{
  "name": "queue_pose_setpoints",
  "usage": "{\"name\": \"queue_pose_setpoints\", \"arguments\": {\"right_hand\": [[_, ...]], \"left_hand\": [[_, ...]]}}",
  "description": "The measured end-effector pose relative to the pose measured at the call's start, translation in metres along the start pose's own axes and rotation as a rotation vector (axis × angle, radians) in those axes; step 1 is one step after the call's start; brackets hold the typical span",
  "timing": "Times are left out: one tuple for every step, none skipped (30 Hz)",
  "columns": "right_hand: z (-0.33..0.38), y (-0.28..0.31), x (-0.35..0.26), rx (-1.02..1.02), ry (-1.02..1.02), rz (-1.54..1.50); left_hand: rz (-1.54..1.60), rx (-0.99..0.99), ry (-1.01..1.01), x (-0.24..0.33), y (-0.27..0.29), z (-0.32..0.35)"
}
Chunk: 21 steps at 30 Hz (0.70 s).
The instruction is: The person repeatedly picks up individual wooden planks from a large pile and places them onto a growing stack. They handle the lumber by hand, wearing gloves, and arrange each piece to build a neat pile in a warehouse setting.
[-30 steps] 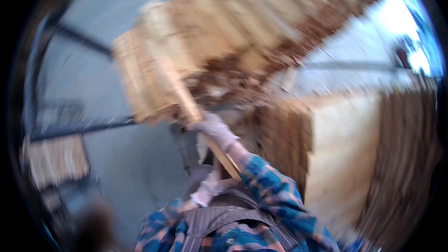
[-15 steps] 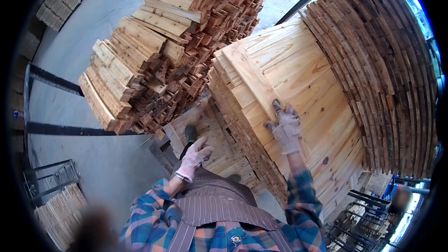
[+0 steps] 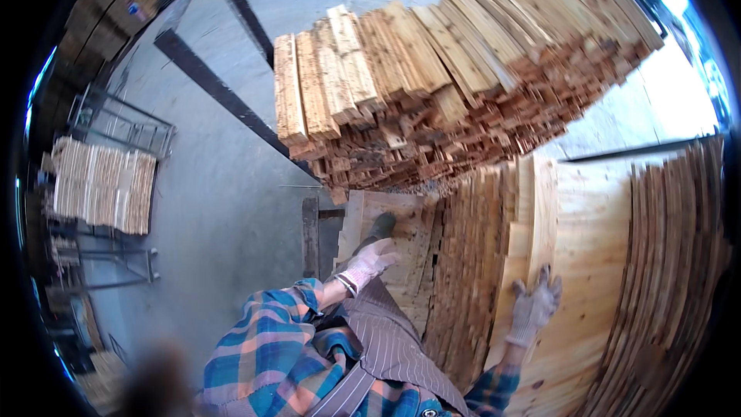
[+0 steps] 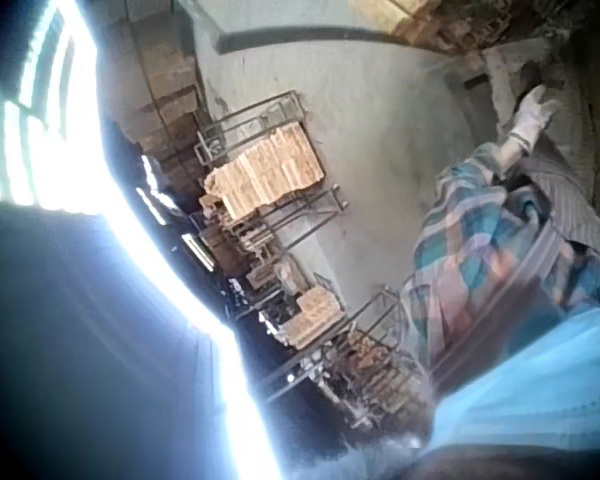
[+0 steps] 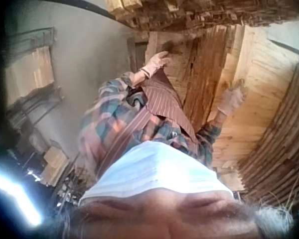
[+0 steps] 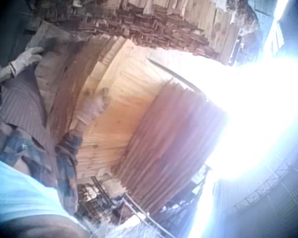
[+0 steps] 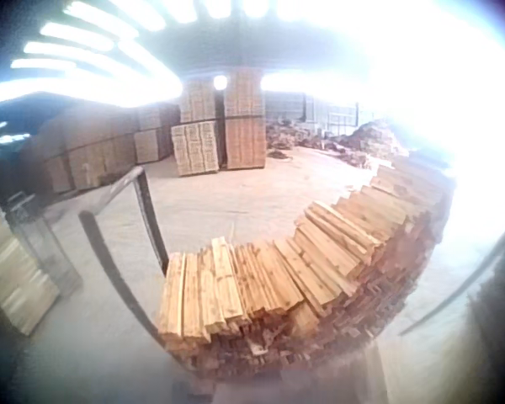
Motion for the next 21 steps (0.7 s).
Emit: {"name": "queue_pose_setpoints", "arguments": {"right_hand": [[-0.001, 0.009, -0.01, 0.085, 0.019, 0.004], [-0.009, 0.01, -0.035, 0.071, 0.094, -0.267], [-0.014, 0.016, -0.069, 0.045, 0.158, -0.541], [-0.02, 0.021, -0.104, 0.013, 0.217, -0.812], [-0.03, 0.013, -0.141, -0.237, 0.173, -0.915], [-0.037, 0.003, -0.179, -0.496, 0.135, -1.007], [-0.048, -0.009, -0.206, -0.495, 0.208, -0.896], [-0.06, -0.033, -0.234, -0.495, 0.278, -0.785], [-0.071, -0.056, -0.268, -0.536, 0.324, -0.888], [-0.084, -0.061, -0.302, -0.615, 0.391, -0.734], [-0.1, -0.06, -0.332, -0.658, 0.398, -0.581], [-0.114, -0.053, -0.361, -0.601, 0.487, -0.481], [-0.133, -0.056, -0.389, -0.595, 0.511, -0.538], [-0.149, -0.062, -0.418, -0.593, 0.54, -0.596], [-0.163, -0.069, -0.444, -0.522, 0.56, -0.582], [-0.183, -0.082, -0.461, -0.438, 0.555, -0.555], [-0.197, -0.096, -0.478, -0.362, 0.563, -0.539], [-0.207, -0.129, -0.491, -0.521, 0.446, -0.762], [-0.22, -0.169, -0.499, -0.664, 0.304, -0.988], [-0.215, -0.176, -0.514, -0.835, 0.144, -1.158], [-0.209, -0.181, -0.528, -0.981, -0.051, -1.306]], "left_hand": [[0.079, 0.072, -0.035, 0.007, 0.006, -0.001], [0.167, 0.149, -0.084, 0.016, 0.013, -0.005], [0.105, 0.226, -0.062, 0.004, 0.037, -0.024], [0.134, 0.298, -0.062, 0.007, 0.053, -0.033], [0.164, 0.367, -0.064, 0.016, 0.068, -0.045], [0.107, 0.396, -0.095, 0.017, 0.089, -0.062], [0.04, 0.405, -0.131, 0.035, 0.101, -0.081], [0.133, 0.456, -0.152, 0.045, 0.111, -0.092], [0.218, 0.522, -0.183, 0.052, 0.126, -0.099], [0.303, 0.586, -0.218, 0.06, 0.141, -0.104], [0.387, 0.639, -0.26, 0.069, 0.154, -0.113], [0.365, 0.651, -0.35, 0.081, 0.166, -0.121], [0.341, 0.652, -0.439, 0.093, 0.175, -0.132], [0.41, 0.675, -0.421, 0.096, 0.184, -0.144], [0.483, 0.701, -0.402, 0.096, 0.194, -0.157], [0.666, 0.654, -0.297, 0.115, 0.18, -0.171], [0.837, 0.621, -0.192, 0.123, 0.173, -0.18], [0.913, 0.525, -0.175, 0.123, 0.171, -0.194], [1.003, 0.536, -0.13, 0.132, 0.165, -0.208], [1.113, 0.59, -0.087, 0.131, 0.166, -0.218], [1.23, 0.645, -0.047, 0.125, 0.166, -0.228]]}}
Point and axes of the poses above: each hand's wrist, its own z-axis away from the middle knuckle, its own y-axis out of the back of the hand, x = y × z, the point moved 7 cm from there along -z, towards the middle knuckle, and after that the axes turned 12 degrees about z, right-handed, at the moved point
